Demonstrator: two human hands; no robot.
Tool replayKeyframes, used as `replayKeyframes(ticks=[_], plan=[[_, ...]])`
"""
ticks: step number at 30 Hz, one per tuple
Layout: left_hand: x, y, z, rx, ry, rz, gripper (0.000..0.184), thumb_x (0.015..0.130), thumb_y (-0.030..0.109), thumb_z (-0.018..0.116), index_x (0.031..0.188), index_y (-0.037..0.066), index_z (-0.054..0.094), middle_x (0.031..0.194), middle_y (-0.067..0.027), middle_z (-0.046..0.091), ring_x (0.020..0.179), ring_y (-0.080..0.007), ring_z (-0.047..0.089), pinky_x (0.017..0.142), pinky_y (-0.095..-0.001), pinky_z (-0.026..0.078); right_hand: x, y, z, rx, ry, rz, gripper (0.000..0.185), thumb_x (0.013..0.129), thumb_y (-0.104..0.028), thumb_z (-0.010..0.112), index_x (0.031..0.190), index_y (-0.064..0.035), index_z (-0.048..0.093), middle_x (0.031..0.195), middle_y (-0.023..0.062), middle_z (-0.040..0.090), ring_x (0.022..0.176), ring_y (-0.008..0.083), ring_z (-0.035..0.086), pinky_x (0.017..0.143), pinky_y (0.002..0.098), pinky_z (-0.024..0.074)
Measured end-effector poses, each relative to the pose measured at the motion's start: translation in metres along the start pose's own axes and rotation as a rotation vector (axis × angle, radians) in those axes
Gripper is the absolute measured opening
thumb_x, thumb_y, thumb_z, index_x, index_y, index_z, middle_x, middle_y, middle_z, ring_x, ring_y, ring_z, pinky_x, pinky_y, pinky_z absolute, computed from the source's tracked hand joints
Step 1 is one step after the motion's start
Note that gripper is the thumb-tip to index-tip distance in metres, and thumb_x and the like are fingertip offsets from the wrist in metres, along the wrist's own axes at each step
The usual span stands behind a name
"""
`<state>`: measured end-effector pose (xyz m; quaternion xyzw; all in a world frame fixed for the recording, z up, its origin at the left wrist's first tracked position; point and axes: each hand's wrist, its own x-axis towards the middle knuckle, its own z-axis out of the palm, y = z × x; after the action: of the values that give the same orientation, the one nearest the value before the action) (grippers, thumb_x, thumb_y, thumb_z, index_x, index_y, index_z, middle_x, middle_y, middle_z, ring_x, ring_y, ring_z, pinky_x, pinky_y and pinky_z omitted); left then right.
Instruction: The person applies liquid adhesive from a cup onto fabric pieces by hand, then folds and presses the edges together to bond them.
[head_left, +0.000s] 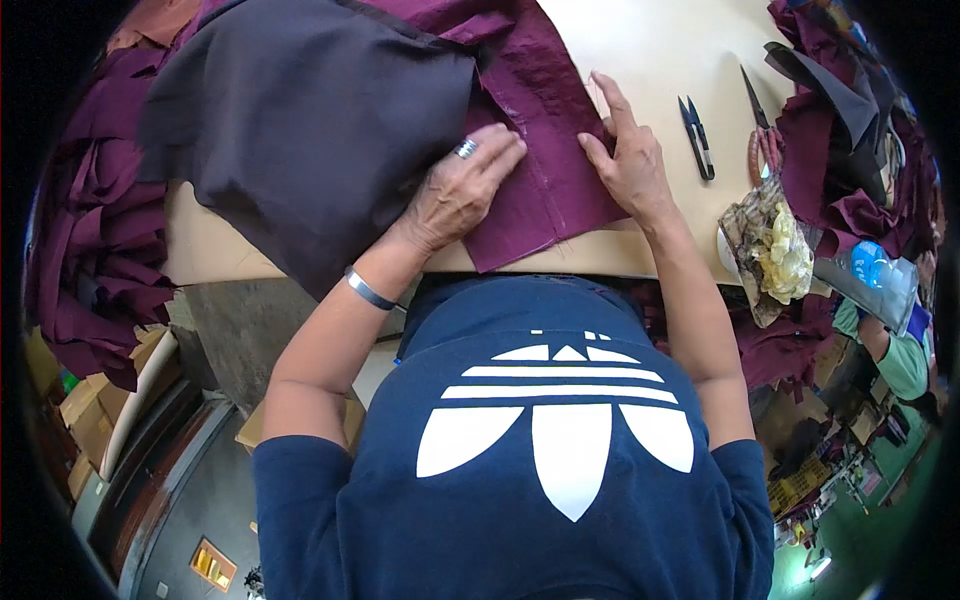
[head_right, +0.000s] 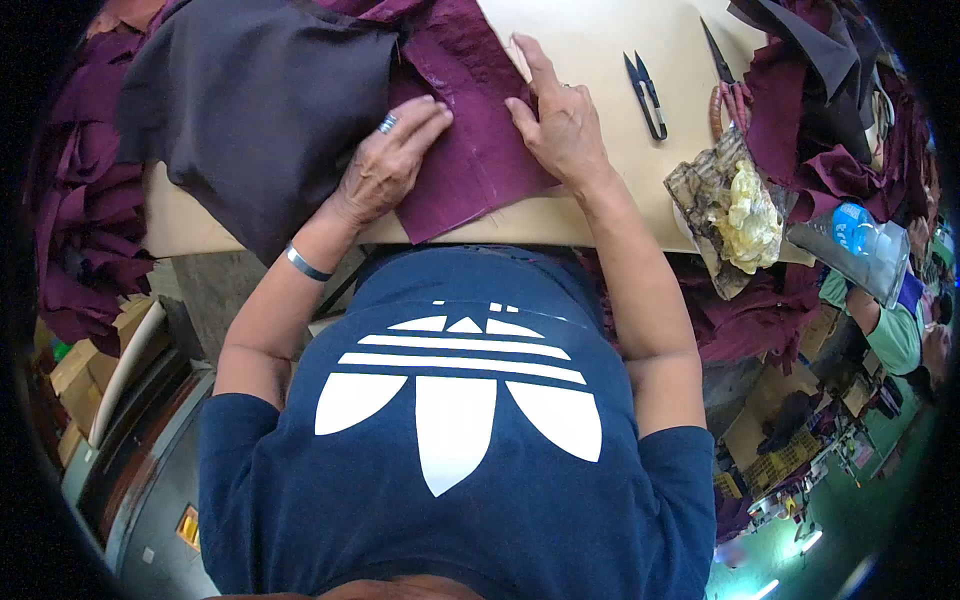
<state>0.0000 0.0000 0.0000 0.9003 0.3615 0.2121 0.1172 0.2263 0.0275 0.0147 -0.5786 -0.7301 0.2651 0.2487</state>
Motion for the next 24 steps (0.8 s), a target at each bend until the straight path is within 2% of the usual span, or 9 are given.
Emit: replayKeyframes(ticks=[2,5,11,12,15,17,21,23,24], plan=[[0.003,0.001,0.002,0.043,0.056,-0.086,0.041,0.079,-0.005,0.047,0.119,-0.001,0.051,0.12,-0.0161,0.048,0.112,-0.0294,0.051,0.099,-0.036,0.043,0.008,-0.008,-0.002,0.024,0.051,0.038,0.07,0.077,-0.01,0.064,0.139,-0.0207,0.032,0.069,0.0042,0.06,0.069,0.0201,0.06,0.077,0.0327,0.0396],[0.003,0.002,0.002,0.019,0.066,-0.081,0.041,0.08,-0.005,0.047,0.12,0.0,0.052,0.118,-0.0163,0.049,0.111,-0.03,0.051,0.098,-0.0369,0.043,0.023,-0.015,0.009,0.108,0.159,-0.018,0.067,0.079,-0.004,0.063,0.138,-0.0182,0.034,0.063,0.0083,0.054,0.053,0.0198,0.051,0.057,0.0338,0.0435],[0.0,0.0,-0.001,0.085,0.004,-0.001,0.04,0.08,-0.001,0.049,0.116,0.014,0.059,0.117,-0.012,0.052,0.11,-0.0284,0.051,0.096,-0.0363,0.045,0.027,0.005,0.022,0.01,0.195,-0.08,0.063,0.08,-0.003,0.061,0.136,-0.023,0.039,0.069,0.0044,0.056,0.062,0.0177,0.053,0.071,0.033,0.0421],[0.001,0.001,-0.004,0.103,-0.006,0.064,0.036,0.08,0.006,0.051,0.113,0.018,0.061,0.116,-0.0091,0.054,0.11,-0.0259,0.052,0.094,-0.0382,0.046,0.027,0.006,0.024,-0.008,0.197,-0.082,0.063,0.08,-0.003,0.061,0.136,-0.0235,0.039,0.071,0.0044,0.057,0.064,0.0176,0.054,0.074,0.033,0.0415],[0.0,0.002,-0.004,0.127,-0.009,0.167,0.035,0.081,0.011,0.05,0.113,0.02,0.061,0.117,-0.008,0.054,0.11,-0.0249,0.052,0.094,-0.0412,0.044,0.027,0.009,0.028,-0.061,0.278,-0.183,0.062,0.08,-0.004,0.062,0.135,-0.0243,0.041,0.075,0.0056,0.058,0.068,0.0184,0.056,0.077,0.0329,0.0399],[-0.006,0.015,-0.001,0.098,-0.019,0.246,0.035,0.081,0.013,0.049,0.112,0.022,0.06,0.117,-0.0065,0.054,0.11,-0.0252,0.052,0.097,-0.043,0.042,0.028,0.007,0.027,-0.061,0.305,-0.233,0.06,0.079,-0.005,0.06,0.134,-0.0228,0.042,0.066,0.0044,0.055,0.064,0.0198,0.056,0.074,0.0341,0.0389],[0.001,0.009,-0.006,-0.038,-0.035,0.186,0.034,0.079,0.007,0.049,0.109,0.017,0.061,0.115,-0.0089,0.054,0.109,-0.0263,0.053,0.095,-0.0386,0.045,0.027,0.006,0.024,-0.058,0.282,-0.229,0.059,0.079,-0.007,0.06,0.133,-0.0224,0.043,0.062,0.0039,0.054,0.063,0.0206,0.056,0.072,0.0348,0.0385],[0.009,-0.002,-0.009,-0.104,0.083,0.009,0.033,0.079,-0.004,0.05,0.11,0.002,0.058,0.114,-0.0141,0.052,0.109,-0.0314,0.053,0.094,-0.0386,0.046,0.029,0.007,0.021,-0.068,0.233,-0.233,0.061,0.078,-0.01,0.061,0.135,-0.023,0.04,0.06,0.0033,0.053,0.061,0.0214,0.055,0.072,0.0347,0.0384],[0.01,-0.009,-0.008,-0.084,0.083,-0.025,0.034,0.079,-0.006,0.05,0.111,0.001,0.056,0.114,-0.0144,0.052,0.109,-0.0317,0.053,0.095,-0.0386,0.046,0.03,0.007,0.019,-0.073,0.206,-0.234,0.062,0.078,-0.011,0.062,0.135,-0.0233,0.039,0.059,0.003,0.053,0.06,0.0219,0.055,0.072,0.0346,0.0383]])
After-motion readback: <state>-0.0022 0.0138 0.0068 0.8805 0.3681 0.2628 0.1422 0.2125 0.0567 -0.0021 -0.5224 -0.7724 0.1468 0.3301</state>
